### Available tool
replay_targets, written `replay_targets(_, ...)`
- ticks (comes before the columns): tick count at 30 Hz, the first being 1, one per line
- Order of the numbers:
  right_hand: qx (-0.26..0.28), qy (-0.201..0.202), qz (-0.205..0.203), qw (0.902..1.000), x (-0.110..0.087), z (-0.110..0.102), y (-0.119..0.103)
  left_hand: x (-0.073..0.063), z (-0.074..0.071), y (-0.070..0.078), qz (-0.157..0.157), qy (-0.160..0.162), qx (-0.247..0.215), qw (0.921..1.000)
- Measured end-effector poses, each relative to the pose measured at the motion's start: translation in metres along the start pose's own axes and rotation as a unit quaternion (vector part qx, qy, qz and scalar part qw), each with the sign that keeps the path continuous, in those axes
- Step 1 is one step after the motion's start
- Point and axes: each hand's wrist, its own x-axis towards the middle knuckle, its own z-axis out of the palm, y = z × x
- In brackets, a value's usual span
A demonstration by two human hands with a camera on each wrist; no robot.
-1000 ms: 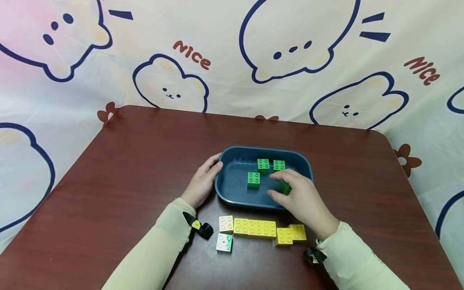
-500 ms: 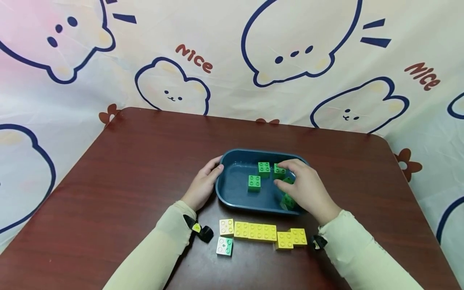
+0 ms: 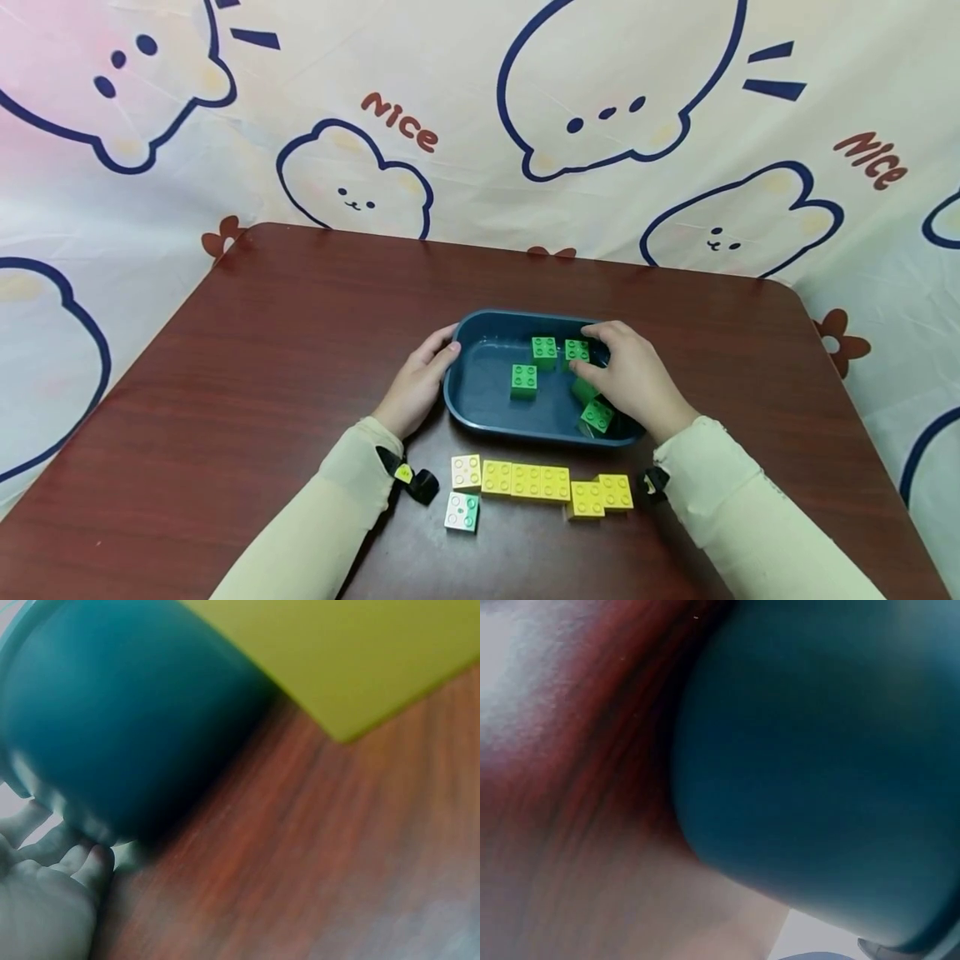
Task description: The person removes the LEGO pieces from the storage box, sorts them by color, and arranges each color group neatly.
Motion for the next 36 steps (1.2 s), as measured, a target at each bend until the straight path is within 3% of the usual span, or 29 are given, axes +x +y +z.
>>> replay_targets(9,0.009,-0.022,0.021,0.9995,0.0063,-0.0003,0.0001,-0.0001,0.0004,0.0006,0.006,0.001,-0.001,1.0)
replay_targets(25,-0.016,-0.045,0.011,0.9988,0.0091,0.0036,-0.0014,0.0009,0.0006,0.0004,0.009,0.005,-0.007,0.9999)
replay_targets(36,-0.032,-0.018,-0.016,0.9992,0.0049,0.0068,-0.001,0.0,0.0018,0.0012,0.015,0.01,-0.007,0.9998)
